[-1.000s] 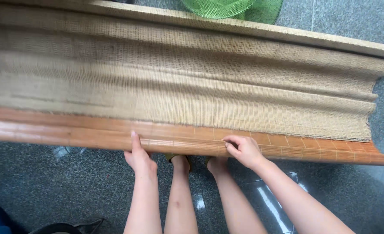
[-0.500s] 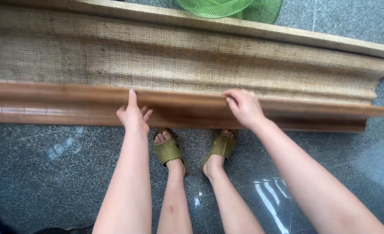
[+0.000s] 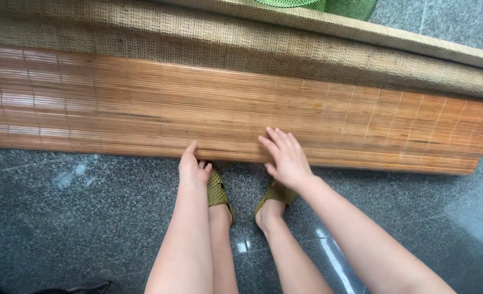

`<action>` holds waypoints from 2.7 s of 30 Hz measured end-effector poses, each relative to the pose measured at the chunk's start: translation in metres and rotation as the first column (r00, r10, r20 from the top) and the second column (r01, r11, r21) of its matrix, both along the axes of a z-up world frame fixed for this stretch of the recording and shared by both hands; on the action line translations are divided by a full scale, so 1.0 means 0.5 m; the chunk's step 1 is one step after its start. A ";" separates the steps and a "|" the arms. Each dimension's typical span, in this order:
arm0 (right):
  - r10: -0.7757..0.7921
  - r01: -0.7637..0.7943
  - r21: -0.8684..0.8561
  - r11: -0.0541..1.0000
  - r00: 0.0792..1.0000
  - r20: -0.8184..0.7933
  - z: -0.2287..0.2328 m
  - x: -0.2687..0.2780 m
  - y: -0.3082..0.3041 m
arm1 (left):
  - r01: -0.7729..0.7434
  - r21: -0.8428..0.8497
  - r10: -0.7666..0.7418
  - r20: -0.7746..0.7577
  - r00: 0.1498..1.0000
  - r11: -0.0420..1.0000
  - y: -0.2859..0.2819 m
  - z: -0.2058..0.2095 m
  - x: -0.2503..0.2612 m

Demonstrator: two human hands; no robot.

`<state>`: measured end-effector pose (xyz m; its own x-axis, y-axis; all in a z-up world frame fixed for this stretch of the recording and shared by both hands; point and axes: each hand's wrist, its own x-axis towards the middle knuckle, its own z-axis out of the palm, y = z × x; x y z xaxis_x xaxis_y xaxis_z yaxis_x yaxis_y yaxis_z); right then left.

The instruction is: Folding a patterned mat, moving a box, and organizing several long rolled-up straw mats in a storage area

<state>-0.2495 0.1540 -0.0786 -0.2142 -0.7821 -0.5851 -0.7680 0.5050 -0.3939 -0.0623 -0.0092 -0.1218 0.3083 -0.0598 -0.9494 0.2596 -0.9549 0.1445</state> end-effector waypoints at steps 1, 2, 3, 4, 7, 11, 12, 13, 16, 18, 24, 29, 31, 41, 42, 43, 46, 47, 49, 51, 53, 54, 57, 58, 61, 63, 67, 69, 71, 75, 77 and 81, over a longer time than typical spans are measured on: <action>0.028 -0.028 0.028 0.999 1.000 0.007 0.005 0.009 -0.004 | -0.010 -0.002 0.010 -0.012 1.000 1.000 0.001 0.000 0.001; 0.055 -0.056 0.056 0.997 0.998 0.015 0.010 0.018 -0.008 | -0.020 -0.003 0.020 -0.023 1.000 1.000 0.001 0.002 0.003; 0.059 -0.060 0.059 0.996 0.998 0.017 0.009 0.021 -0.012 | -0.024 -0.001 0.024 -0.022 0.999 1.000 0.002 0.001 0.003; 0.090 -0.088 0.073 0.993 0.996 -0.024 0.009 0.025 -0.015 | 0.000 -0.023 0.000 -0.024 1.000 1.000 0.002 0.002 0.004; 0.096 -0.087 0.104 0.991 0.992 -0.079 0.026 0.043 -0.033 | 0.025 -0.061 -0.023 0.031 0.999 0.998 0.002 0.025 0.009; -0.004 0.020 0.118 0.993 0.990 -0.140 0.013 0.044 -0.038 | 0.041 -0.173 -0.015 0.150 0.989 0.984 -0.002 -0.040 -0.011; -0.004 0.020 0.118 0.993 0.991 -0.137 -0.021 0.043 -0.021 | 0.041 -0.173 -0.015 0.153 0.988 0.984 -0.013 -0.027 -0.018; 0.021 -0.004 0.104 0.995 0.987 -0.161 -0.051 0.040 0.003 | 0.040 -0.204 -0.008 0.152 0.988 0.978 -0.017 -0.014 -0.028; 0.022 -0.003 0.123 0.992 0.988 -0.155 -0.036 0.048 0.035 | 0.139 -0.236 -0.084 0.229 0.970 0.962 -0.016 0.148 -0.069; -0.002 0.021 0.146 0.989 0.992 -0.129 0.008 0.052 0.029 | 0.237 -0.238 -0.160 0.304 0.939 0.942 0.007 0.178 -0.047; 0.007 -0.039 0.434 0.900 0.997 0.076 0.083 0.093 0.042 | 0.409 -0.032 -0.356 0.437 0.826 0.912 0.073 0.137 0.088; 0.037 -0.096 0.484 0.869 0.991 0.131 0.042 0.072 0.010 | 0.288 -0.109 -0.237 0.342 0.910 0.951 0.023 0.197 0.040; -0.024 -0.042 0.470 0.882 0.991 0.132 0.079 0.022 -0.050 | 0.295 -0.142 -0.256 0.242 0.936 0.945 -0.017 0.204 0.007; -0.258 0.262 0.032 0.965 0.962 -0.090 0.013 -0.132 -0.126 | 0.273 -0.116 -0.246 0.205 0.947 0.955 0.019 -0.239 0.197; -0.254 0.258 0.034 0.966 0.962 -0.096 0.011 -0.116 -0.115 | 0.269 -0.114 -0.243 0.199 0.949 0.956 0.028 -0.223 0.195; -0.186 0.187 0.015 0.982 0.981 -0.049 0.008 -0.096 -0.108 | 0.216 -0.125 -0.187 0.206 0.961 0.968 0.033 -0.206 0.198; -0.075 0.075 0.006 0.997 0.997 0.028 0.001 -0.032 -0.081 | 0.129 -0.118 -0.112 0.138 0.984 0.985 0.011 -0.071 0.137; -0.037 0.036 0.019 0.999 0.998 0.052 0.001 -0.014 -0.068 | 0.098 -0.098 -0.093 0.057 0.994 0.990 0.001 -0.014 0.100; -0.017 0.010 0.082 0.997 0.997 0.077 0.031 0.026 -0.065 | 0.026 -0.105 -0.025 0.011 1.000 0.994 -0.022 0.049 0.047; 0.002 -0.017 0.140 0.990 0.995 0.103 0.051 0.054 -0.064 | -0.047 -0.114 0.043 -0.034 0.998 0.992 -0.028 0.044 0.036; 0.089 -0.107 0.237 0.966 0.993 0.083 0.062 0.075 -0.062 | -0.026 -0.186 0.030 0.018 0.999 0.982 -0.012 -0.025 0.072; 0.091 -0.109 0.235 0.966 0.992 0.087 0.058 0.075 -0.060 | -0.026 -0.187 0.031 0.022 0.999 0.982 -0.010 -0.029 0.060; 0.072 -0.069 0.206 0.976 0.997 -0.011 0.021 0.064 -0.043 | 0.035 -0.270 0.000 0.126 0.992 0.962 -0.016 -0.040 0.038; -0.009 0.014 0.110 0.994 0.999 -0.049 -0.014 0.049 -0.028 | 0.058 -0.286 -0.015 0.153 0.988 0.956 -0.023 -0.049 0.034; -0.122 0.119 -0.029 0.992 0.987 -0.102 -0.042 -0.021 -0.044 | 0.069 -0.343 -0.007 0.180 0.984 0.937 -0.067 -0.030 -0.017; -0.145 0.138 -0.064 0.988 0.982 -0.122 -0.023 -0.068 -0.076 | 0.052 -0.379 0.020 0.183 0.983 0.924 -0.091 -0.017 -0.051; -0.224 0.205 -0.144 0.968 0.966 -0.130 0.015 -0.155 -0.154 | 0.006 -0.480 0.003 0.019 1.000 0.877 -0.158 0.042 -0.140; -0.269 0.250 -0.151 0.956 0.956 -0.119 0.002 -0.198 -0.177 | -0.037 -0.491 -0.006 -0.087 0.996 0.871 -0.187 0.108 -0.180; -0.349 0.302 -0.232 0.925 0.915 -0.201 -0.037 -0.246 -0.187 | -0.037 -0.583 -0.233 -0.382 0.894 0.812 -0.202 0.171 -0.199; -0.327 0.237 -0.344 0.908 0.917 -0.230 -0.050 -0.323 -0.224 | 0.204 -0.623 -0.320 -0.079 0.944 0.755 -0.168 0.096 -0.140; -0.200 0.124 -0.283 0.951 0.945 -0.258 -0.061 -0.350 -0.255 | 0.138 -0.454 -0.092 0.122 0.988 0.880 -0.142 0.009 -0.080; -0.219 0.227 0.090 0.970 0.972 -0.089 0.004 -0.349 -0.362 | 0.160 -0.158 -0.153 0.053 0.987 0.974 -0.144 0.090 -0.142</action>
